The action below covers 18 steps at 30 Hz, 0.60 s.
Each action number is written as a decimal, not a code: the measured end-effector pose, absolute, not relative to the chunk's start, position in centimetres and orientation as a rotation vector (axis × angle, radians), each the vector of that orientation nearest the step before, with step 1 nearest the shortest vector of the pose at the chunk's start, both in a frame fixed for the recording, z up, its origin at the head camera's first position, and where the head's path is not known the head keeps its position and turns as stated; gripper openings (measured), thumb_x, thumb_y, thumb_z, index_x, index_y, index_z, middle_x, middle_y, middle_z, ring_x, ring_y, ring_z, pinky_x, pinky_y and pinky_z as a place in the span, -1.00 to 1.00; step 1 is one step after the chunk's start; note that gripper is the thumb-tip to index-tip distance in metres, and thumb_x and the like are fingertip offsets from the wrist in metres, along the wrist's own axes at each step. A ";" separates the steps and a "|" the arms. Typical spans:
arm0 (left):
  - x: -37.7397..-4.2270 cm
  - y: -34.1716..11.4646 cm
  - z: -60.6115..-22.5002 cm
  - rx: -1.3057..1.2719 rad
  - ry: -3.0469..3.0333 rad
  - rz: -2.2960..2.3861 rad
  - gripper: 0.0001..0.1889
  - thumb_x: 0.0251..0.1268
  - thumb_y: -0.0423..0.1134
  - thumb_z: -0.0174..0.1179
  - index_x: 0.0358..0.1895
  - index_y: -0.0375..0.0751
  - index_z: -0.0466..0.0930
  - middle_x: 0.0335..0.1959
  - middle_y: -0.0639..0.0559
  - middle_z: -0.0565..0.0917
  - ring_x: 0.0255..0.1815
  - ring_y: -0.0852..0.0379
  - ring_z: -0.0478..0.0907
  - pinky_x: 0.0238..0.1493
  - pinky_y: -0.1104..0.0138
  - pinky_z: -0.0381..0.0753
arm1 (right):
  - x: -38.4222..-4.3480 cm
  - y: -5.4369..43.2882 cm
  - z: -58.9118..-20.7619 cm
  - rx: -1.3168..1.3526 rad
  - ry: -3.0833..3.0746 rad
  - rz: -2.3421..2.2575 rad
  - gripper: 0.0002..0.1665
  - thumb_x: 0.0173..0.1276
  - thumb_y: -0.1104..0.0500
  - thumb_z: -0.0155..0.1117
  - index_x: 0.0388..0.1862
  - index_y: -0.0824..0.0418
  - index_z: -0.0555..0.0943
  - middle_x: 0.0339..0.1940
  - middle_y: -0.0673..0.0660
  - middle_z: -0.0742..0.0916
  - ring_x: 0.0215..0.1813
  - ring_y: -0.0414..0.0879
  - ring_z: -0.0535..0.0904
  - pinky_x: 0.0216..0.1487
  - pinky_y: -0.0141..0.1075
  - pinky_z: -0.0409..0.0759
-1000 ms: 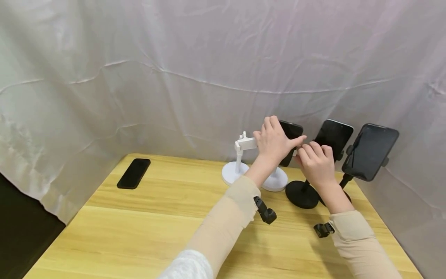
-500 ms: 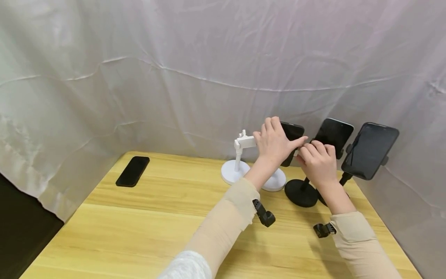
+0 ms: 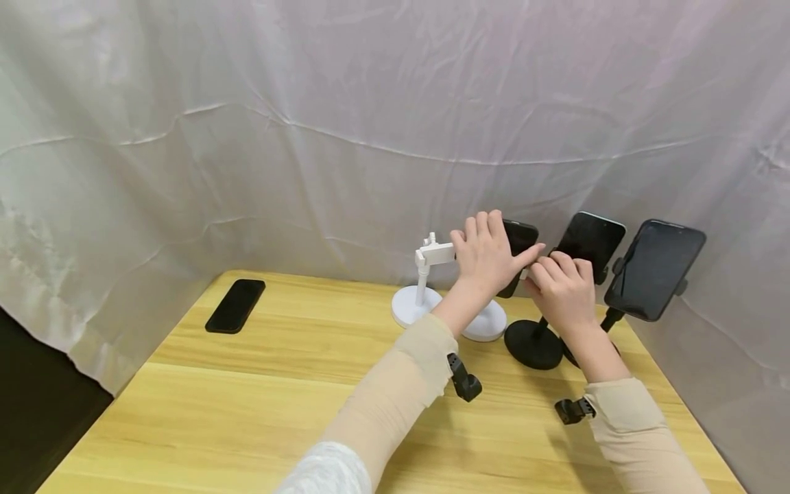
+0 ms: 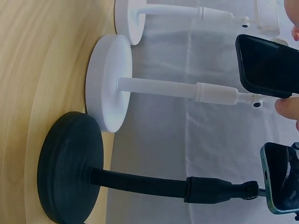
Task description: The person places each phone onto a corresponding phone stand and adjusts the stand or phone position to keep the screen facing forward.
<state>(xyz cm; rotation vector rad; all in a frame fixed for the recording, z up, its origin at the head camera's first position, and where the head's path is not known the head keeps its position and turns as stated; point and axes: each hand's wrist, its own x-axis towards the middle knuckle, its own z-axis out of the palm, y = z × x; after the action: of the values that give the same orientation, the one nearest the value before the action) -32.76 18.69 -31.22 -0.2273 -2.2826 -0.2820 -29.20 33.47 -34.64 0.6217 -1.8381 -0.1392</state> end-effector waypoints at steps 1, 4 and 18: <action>-32.8 18.8 -31.2 -0.226 -2.289 -0.281 -0.09 -0.01 0.70 -0.24 0.09 -0.04 0.29 -0.12 0.11 0.45 -0.21 0.12 0.36 -0.21 0.21 0.28 | -29.2 33.5 -34.6 0.624 -1.833 -0.138 -0.80 0.06 0.30 0.42 -0.45 0.35 0.55 -0.41 0.26 0.68 -0.19 0.22 0.53 -0.16 0.05 0.33; -32.8 19.0 -31.1 -0.228 -2.311 -0.283 -0.11 0.02 0.70 -0.28 0.06 -0.04 0.29 -0.14 0.10 0.45 -0.21 0.12 0.36 -0.20 0.21 0.28 | -29.2 33.6 -34.5 0.628 -1.818 -0.124 -0.82 0.05 0.30 0.42 -0.46 0.34 0.56 -0.41 0.25 0.69 -0.18 0.21 0.54 -0.15 0.05 0.32; -32.6 18.7 -31.3 -0.249 -2.254 -0.235 -0.14 0.01 0.69 -0.25 0.01 -0.01 0.35 -0.16 0.13 0.49 -0.20 0.13 0.37 -0.22 0.25 0.24 | -29.4 33.9 -34.9 0.572 -1.887 -0.099 -0.73 -0.01 0.31 0.50 -0.43 0.36 0.54 -0.36 0.26 0.70 -0.16 0.23 0.52 -0.14 0.05 0.34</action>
<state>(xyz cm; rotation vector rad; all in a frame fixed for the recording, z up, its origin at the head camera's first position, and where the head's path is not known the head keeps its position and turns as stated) -32.60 18.73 -31.25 -0.2493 -2.2535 -0.2349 -29.44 33.86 -34.92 0.5724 -1.8868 -0.0987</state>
